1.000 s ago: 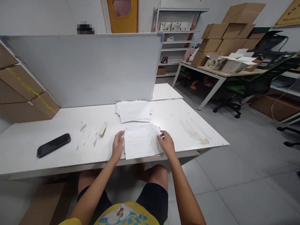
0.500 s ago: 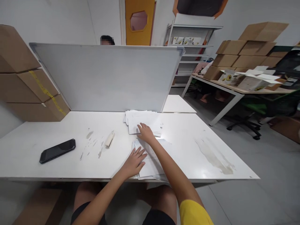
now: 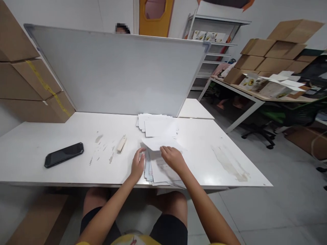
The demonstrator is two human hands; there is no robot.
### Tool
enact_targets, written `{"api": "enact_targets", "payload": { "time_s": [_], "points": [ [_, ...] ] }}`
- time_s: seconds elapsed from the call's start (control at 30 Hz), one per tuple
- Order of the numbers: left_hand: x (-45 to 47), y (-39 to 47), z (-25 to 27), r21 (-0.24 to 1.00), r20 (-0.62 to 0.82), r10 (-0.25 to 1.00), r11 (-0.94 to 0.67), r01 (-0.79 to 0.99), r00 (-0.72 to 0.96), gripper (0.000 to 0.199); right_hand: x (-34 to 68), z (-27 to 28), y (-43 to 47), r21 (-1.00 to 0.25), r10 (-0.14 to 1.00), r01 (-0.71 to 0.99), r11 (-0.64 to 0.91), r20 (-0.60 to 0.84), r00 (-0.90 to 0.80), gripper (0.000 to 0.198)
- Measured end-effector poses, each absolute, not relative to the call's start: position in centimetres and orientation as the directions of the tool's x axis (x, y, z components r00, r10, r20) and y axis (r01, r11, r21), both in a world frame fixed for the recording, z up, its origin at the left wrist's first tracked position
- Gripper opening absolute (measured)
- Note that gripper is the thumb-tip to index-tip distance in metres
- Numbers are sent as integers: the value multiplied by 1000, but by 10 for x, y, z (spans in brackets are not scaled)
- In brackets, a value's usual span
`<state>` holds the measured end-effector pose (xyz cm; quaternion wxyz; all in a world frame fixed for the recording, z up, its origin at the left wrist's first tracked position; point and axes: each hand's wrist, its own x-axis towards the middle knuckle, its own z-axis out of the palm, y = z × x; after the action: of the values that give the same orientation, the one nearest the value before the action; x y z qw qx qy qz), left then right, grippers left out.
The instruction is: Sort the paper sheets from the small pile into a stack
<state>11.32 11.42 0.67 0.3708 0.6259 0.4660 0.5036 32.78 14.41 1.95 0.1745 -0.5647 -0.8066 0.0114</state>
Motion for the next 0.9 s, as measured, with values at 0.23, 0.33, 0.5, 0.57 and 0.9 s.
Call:
{"api": "enact_targets", "payload": {
  "time_s": [0.23, 0.33, 0.5, 0.57, 0.9],
  "points": [
    [114, 117, -5, 818, 271, 855, -447, 362, 442, 45, 323, 5, 17, -234, 875, 891, 388, 397, -276, 29],
    [117, 110, -8, 732, 288, 808, -531, 426, 514, 44, 321, 2, 11, -296, 881, 855, 427, 350, -319, 29],
    [112, 149, 4, 814, 357, 888, -448, 370, 291, 29, 351, 8, 74, -583, 928, 760, 287, 367, -68, 28],
    [108, 194, 19, 819, 274, 956, -287, 497, 101, 27, 366, 16, 124, -669, 933, 719, 188, 350, 82, 32],
    [117, 332, 33, 672, 99, 991, 3, 740, -94, 35, 372, 5, 300, -657, 915, 703, -274, 47, 401, 56]
  ]
}}
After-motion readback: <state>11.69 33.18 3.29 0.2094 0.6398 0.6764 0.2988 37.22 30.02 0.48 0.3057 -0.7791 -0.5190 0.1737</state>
